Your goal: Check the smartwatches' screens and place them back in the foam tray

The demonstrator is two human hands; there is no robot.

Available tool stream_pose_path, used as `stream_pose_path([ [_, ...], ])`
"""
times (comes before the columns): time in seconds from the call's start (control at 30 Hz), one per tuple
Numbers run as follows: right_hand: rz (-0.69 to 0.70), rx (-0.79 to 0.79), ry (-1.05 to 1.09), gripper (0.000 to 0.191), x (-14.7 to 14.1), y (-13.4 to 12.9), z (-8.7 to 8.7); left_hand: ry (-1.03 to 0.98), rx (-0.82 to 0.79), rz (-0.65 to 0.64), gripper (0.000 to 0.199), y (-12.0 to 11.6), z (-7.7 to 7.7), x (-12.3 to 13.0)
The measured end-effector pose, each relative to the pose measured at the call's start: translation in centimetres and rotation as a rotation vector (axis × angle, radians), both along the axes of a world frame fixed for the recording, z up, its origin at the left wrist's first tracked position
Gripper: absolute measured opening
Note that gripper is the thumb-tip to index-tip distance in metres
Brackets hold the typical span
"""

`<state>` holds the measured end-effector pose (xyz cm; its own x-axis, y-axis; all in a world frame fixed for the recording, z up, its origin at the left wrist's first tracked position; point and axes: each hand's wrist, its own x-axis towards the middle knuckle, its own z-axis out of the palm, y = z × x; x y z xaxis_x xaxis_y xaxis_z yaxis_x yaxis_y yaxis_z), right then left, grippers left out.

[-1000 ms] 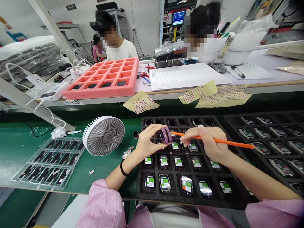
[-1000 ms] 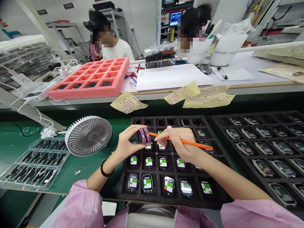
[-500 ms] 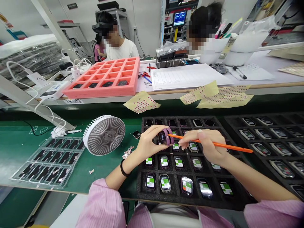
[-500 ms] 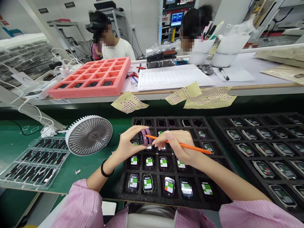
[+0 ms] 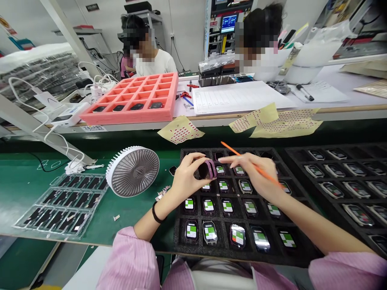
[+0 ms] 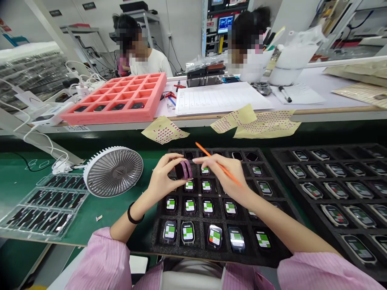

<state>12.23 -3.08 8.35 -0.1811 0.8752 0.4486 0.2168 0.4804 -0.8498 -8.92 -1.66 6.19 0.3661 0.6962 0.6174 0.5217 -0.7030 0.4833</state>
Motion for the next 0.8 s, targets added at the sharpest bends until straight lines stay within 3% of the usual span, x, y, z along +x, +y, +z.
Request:
stream_pose_path([
  [0.1, 0.105, -0.244, 0.024, 0.037, -1.6, 1.0, -1.3, 0.078, 0.026, 0.034, 0.039, -0.1, -0.5, 0.4],
  [0.27, 0.161, -0.426, 0.139, 0.052, -3.1, 1.6, -2.2, -0.005, -0.136, -0.076, 0.055, -0.5, -0.6, 0.6],
  [0.37, 0.162, -0.447, 0.208, 0.053, -2.8, 1.5, -1.7, -0.08, -0.195, -0.15, 0.06, -0.6, 0.0, 0.1],
  [0.6, 0.146, -0.495, 0.243, 0.051, -2.2, 0.9, -1.0, -0.182, -0.237, -0.202, 0.049, -0.9, 0.9, 0.3],
  [0.7, 0.158, -0.562, 0.291, 0.048, -2.1, 0.8, -1.2, -0.303, -0.358, -0.181, 0.048, -0.4, 1.1, 0.0],
  [0.8, 0.148, -0.481, 0.228, 0.046, -1.8, 0.9, -1.4, -0.396, -0.494, -0.093, 0.05, 1.4, 0.6, -1.6],
])
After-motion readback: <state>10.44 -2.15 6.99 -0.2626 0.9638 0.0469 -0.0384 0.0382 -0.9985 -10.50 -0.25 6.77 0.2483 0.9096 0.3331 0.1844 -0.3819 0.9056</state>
